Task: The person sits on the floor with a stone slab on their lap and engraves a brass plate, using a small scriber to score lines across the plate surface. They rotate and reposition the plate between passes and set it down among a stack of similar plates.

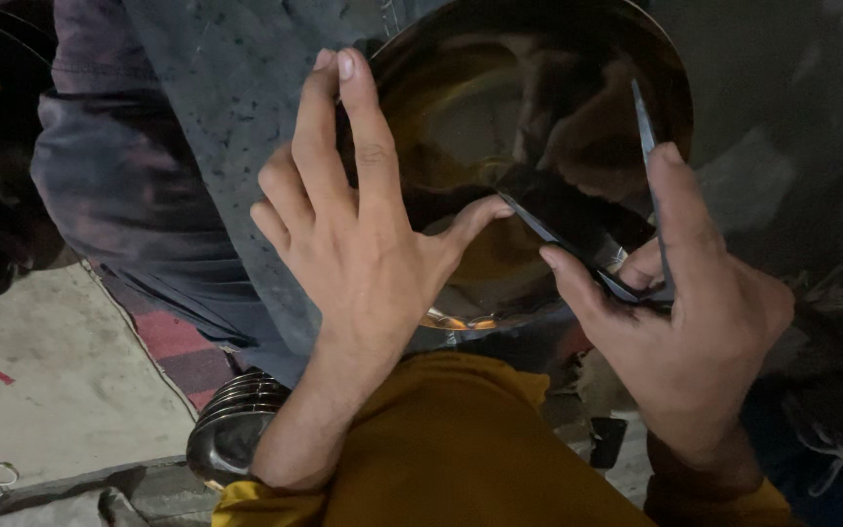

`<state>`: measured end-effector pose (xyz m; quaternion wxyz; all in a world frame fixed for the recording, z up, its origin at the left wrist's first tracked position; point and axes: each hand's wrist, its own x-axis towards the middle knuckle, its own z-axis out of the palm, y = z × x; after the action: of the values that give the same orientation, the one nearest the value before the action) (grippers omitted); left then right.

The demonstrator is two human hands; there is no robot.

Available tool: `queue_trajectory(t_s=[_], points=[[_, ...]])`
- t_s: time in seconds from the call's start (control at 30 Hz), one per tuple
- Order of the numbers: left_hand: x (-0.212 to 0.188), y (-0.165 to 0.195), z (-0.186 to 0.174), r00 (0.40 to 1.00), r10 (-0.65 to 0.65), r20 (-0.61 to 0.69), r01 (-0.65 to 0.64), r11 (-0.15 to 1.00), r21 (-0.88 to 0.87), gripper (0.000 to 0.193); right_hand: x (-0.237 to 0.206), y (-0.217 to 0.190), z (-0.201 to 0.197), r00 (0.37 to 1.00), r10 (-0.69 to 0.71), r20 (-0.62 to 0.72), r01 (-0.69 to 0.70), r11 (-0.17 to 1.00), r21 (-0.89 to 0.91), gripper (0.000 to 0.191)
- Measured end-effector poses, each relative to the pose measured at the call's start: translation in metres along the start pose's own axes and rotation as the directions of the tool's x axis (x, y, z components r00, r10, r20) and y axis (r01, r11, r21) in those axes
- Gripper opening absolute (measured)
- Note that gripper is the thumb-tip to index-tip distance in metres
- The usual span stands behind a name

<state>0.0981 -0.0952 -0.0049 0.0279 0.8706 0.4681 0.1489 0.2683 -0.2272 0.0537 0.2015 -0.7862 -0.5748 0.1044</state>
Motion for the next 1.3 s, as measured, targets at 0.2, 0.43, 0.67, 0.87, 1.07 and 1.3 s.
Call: queue_trajectory(t_s=[0.2, 0.43, 0.67, 0.87, 1.07, 1.3], points=[[-0.001, -0.002, 0.0, 1.0, 0.001, 0.025, -0.001, 1.0, -0.013, 0.117, 0.004, -0.002, -0.002, 1.0, -0.021, 0.014, 0.021, 1.0, -0.01, 0.085], [-0.006, -0.004, 0.006, 1.0, 0.01, -0.002, -0.01, 0.999, -0.039, 0.117, 0.004, 0.0, -0.002, 0.999, -0.035, 0.025, 0.035, 0.999, -0.018, 0.084], [-0.003, -0.004, -0.003, 0.998, 0.042, -0.057, -0.044, 0.998, -0.044, 0.113, 0.016, -0.017, -0.009, 0.997, -0.027, 0.067, 0.039, 0.981, -0.188, 0.086], [-0.004, 0.008, -0.02, 0.977, 0.19, -0.096, -0.21, 0.939, -0.272, 0.051, 0.038, -0.046, -0.019, 0.988, -0.118, 0.096, 0.148, 0.894, -0.423, 0.079], [-0.004, 0.004, -0.017, 0.944, 0.31, -0.11, -0.324, 0.822, -0.468, 0.024, 0.063, -0.071, -0.023, 0.975, -0.194, 0.108, 0.22, 0.786, -0.578, 0.068], [-0.001, -0.002, -0.01, 0.935, 0.314, -0.164, -0.352, 0.778, -0.52, 0.015, 0.045, -0.043, -0.037, 0.974, -0.175, 0.145, 0.213, 0.924, -0.316, 0.048]])
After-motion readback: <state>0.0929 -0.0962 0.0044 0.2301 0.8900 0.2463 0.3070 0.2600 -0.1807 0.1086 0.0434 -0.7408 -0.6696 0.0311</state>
